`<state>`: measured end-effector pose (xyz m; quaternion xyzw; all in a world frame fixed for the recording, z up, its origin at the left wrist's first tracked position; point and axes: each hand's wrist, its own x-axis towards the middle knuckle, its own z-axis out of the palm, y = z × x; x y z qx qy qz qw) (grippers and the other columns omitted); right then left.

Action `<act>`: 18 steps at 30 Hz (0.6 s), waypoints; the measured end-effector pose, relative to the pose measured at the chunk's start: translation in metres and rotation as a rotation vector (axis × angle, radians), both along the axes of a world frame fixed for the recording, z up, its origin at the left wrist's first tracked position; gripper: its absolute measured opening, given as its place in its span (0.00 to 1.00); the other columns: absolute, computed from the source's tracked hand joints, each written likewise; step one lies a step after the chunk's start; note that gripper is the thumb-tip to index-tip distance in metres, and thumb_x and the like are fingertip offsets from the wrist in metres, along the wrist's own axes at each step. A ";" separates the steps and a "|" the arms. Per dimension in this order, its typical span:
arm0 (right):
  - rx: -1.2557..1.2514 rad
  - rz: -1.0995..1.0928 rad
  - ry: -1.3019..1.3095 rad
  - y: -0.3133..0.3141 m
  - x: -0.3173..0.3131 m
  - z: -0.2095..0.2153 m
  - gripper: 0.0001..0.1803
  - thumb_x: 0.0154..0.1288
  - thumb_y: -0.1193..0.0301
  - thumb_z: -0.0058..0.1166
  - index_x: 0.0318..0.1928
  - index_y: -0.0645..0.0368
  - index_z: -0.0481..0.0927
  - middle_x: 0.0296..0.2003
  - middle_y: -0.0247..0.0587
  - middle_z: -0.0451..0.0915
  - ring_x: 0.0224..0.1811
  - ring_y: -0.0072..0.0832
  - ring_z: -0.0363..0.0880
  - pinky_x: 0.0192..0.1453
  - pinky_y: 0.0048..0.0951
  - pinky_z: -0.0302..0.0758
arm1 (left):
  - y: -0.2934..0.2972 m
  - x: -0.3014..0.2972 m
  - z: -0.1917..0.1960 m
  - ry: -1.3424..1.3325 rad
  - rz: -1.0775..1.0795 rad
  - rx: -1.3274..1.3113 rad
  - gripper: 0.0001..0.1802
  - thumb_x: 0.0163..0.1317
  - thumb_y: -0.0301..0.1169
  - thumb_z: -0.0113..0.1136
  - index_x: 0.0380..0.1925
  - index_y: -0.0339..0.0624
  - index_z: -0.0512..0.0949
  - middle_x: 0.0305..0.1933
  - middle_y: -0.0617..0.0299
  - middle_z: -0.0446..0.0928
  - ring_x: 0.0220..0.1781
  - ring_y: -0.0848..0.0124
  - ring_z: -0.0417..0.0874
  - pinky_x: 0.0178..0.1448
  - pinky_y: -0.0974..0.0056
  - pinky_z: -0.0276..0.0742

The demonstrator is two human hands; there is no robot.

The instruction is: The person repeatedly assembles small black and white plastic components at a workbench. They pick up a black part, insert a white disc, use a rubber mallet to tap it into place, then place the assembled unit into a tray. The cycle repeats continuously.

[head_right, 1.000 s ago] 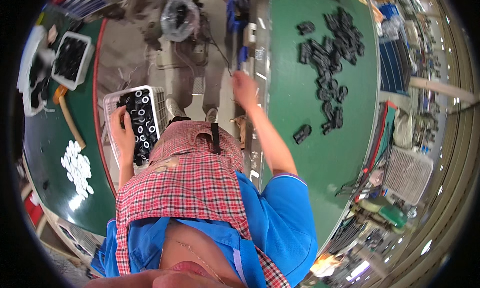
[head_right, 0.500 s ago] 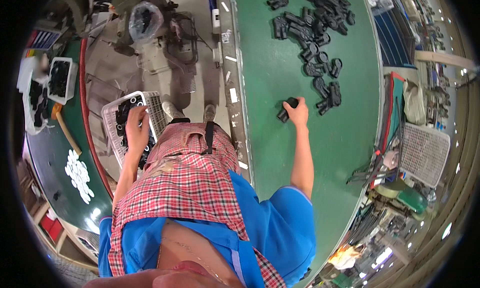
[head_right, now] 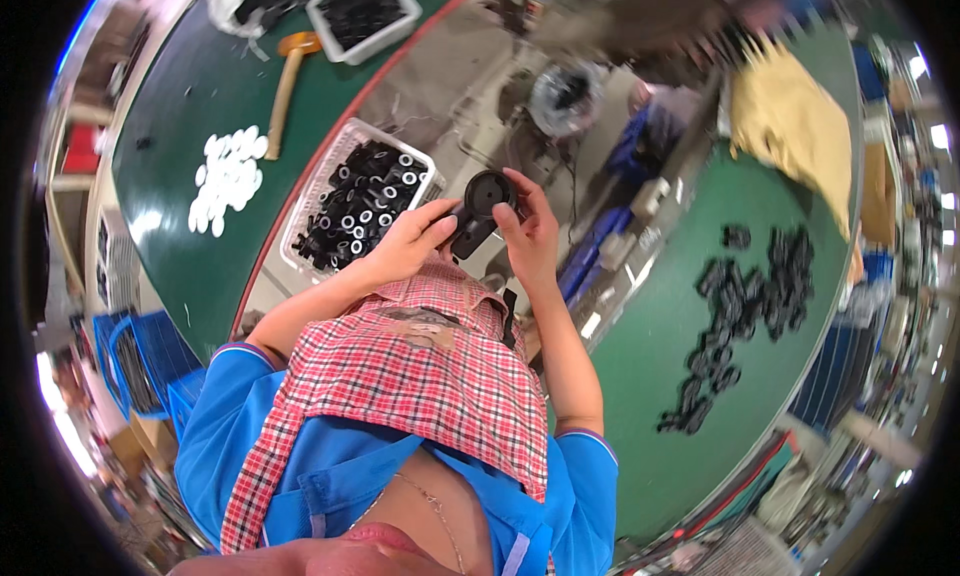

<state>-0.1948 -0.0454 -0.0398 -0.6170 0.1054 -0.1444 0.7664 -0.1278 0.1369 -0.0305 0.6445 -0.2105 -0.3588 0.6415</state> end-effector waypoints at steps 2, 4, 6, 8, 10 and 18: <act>0.284 0.148 -0.023 0.027 0.033 -0.004 0.27 0.75 0.55 0.45 0.61 0.64 0.69 0.49 0.46 0.78 0.51 0.29 0.78 0.57 0.30 0.73 | 0.019 0.012 -0.012 0.046 0.083 -0.029 0.20 0.74 0.34 0.47 0.59 0.33 0.71 0.26 0.64 0.75 0.26 0.77 0.76 0.33 0.69 0.75; 0.485 0.182 0.057 0.052 0.060 -0.012 0.33 0.78 0.46 0.30 0.59 0.65 0.69 0.45 0.50 0.79 0.49 0.37 0.80 0.56 0.35 0.75 | 0.040 0.024 -0.012 0.038 0.088 0.035 0.22 0.76 0.37 0.45 0.63 0.36 0.68 0.31 0.66 0.75 0.27 0.79 0.74 0.34 0.71 0.73; 0.439 0.175 0.149 0.073 0.086 -0.014 0.33 0.78 0.46 0.28 0.55 0.66 0.69 0.39 0.49 0.80 0.44 0.36 0.81 0.53 0.35 0.77 | 0.061 0.044 -0.020 -0.003 0.078 0.017 0.22 0.76 0.38 0.45 0.63 0.37 0.69 0.27 0.67 0.73 0.24 0.79 0.72 0.31 0.71 0.71; 0.439 0.191 0.173 0.091 0.113 -0.012 0.33 0.78 0.46 0.28 0.53 0.66 0.70 0.37 0.48 0.79 0.41 0.35 0.80 0.51 0.35 0.77 | 0.080 0.063 -0.016 0.030 0.103 0.022 0.21 0.75 0.38 0.46 0.62 0.38 0.70 0.24 0.67 0.71 0.24 0.79 0.71 0.30 0.71 0.69; 0.458 0.255 0.160 0.079 0.097 0.017 0.32 0.78 0.46 0.27 0.51 0.65 0.70 0.37 0.47 0.79 0.39 0.34 0.80 0.49 0.34 0.77 | 0.068 0.038 0.019 0.019 0.139 0.040 0.19 0.74 0.36 0.48 0.59 0.37 0.73 0.24 0.64 0.73 0.25 0.78 0.74 0.31 0.69 0.72; 0.542 0.325 0.273 0.076 0.126 0.053 0.35 0.76 0.42 0.27 0.51 0.64 0.70 0.35 0.48 0.79 0.35 0.36 0.81 0.43 0.34 0.79 | 0.131 0.219 0.055 -0.753 0.511 0.519 0.13 0.63 0.34 0.61 0.44 0.38 0.78 0.41 0.53 0.77 0.41 0.60 0.81 0.47 0.58 0.77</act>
